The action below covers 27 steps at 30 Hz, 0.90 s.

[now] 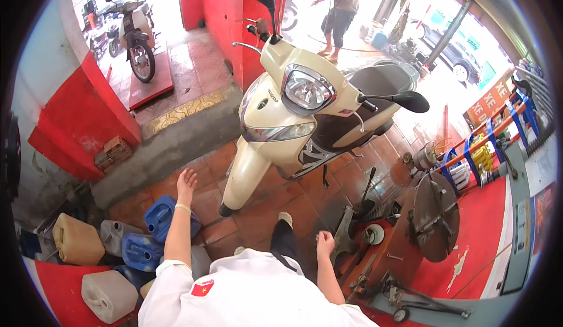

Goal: The person adjusts and tightens the rear-view mirror of a scooter by hand and using a tool, while assisted by another person in a service bay.

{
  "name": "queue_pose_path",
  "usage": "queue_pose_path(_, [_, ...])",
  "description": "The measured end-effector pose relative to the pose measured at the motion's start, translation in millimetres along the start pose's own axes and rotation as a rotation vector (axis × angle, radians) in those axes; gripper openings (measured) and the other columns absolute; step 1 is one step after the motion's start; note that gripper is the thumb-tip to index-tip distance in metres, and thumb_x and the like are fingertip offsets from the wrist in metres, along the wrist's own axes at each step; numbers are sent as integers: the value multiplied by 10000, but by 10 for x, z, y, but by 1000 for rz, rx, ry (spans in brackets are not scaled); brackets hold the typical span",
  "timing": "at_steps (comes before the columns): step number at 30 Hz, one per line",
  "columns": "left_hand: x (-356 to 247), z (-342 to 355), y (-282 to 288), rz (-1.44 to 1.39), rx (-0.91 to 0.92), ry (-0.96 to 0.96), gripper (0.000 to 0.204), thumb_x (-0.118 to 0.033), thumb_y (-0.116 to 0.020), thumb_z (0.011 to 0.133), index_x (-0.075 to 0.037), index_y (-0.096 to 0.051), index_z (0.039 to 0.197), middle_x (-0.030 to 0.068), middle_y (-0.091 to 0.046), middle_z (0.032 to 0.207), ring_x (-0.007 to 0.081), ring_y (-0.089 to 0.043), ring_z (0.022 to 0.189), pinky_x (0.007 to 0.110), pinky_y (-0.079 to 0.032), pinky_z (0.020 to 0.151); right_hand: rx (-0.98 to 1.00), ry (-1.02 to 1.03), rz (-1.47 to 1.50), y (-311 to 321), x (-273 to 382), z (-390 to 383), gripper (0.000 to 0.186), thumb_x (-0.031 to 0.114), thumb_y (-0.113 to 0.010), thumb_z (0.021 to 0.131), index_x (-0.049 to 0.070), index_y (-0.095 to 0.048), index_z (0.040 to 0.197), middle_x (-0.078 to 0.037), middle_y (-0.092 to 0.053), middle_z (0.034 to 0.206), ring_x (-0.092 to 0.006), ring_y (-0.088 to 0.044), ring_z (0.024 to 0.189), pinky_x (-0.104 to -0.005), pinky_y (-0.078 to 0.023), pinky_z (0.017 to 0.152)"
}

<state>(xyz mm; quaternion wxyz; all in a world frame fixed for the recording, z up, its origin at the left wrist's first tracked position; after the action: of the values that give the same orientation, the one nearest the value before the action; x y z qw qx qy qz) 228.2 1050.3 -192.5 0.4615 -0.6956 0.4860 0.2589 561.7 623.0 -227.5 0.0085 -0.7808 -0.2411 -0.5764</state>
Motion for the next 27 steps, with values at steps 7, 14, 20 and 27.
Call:
queue_pose_path(7, [1412,-520,135,-496,-356,213,354,-375,-507,829,-131,-533,1084,7,-560,1096,173,-541,972,292,-440,748,344,727,121,-1243,2479,664,109,83,-581,839,-25,-594,835,-33,-585,716,-76,-553,677,-220,-439,622])
queue_pose_path(14, [2200,-1594,890,-849,-1017,190,304,-387,-424,812,-149,-486,991,-25,-513,890,100,-518,655,248,-413,572,317,1270,95,-2430,4918,1260,259,162,-638,790,0,-551,972,-123,-600,895,-210,-581,811,-325,-449,714])
queue_pose_path(20, [2182,-1756,652,-535,-1030,124,597,-400,-464,806,-115,-360,1320,49,-488,1207,158,-513,1024,333,-404,824,233,1115,-3,-3632,6441,1505,768,356,-663,714,-74,-332,1256,-250,-447,1181,-359,-441,1135,-406,-357,950])
queue_pose_path(27, [-314,-159,-2198,444,-73,-589,447,-232,-559,863,69,-484,1184,155,-547,1164,205,-531,1047,309,-412,890,235,914,-9,-4001,6490,1568,691,507,-600,741,-33,-428,1137,-251,-547,1057,-358,-556,998,-425,-422,856])
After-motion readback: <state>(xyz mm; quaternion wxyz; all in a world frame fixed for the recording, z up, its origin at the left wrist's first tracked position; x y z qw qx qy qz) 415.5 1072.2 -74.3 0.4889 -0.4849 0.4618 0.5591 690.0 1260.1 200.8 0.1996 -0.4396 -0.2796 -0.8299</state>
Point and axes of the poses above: each hand's wrist, its own z-axis towards the middle knuckle, its own y-axis out of the back of the hand, x = y × z, the point moved 2 cm from there along z, towards the middle knuckle
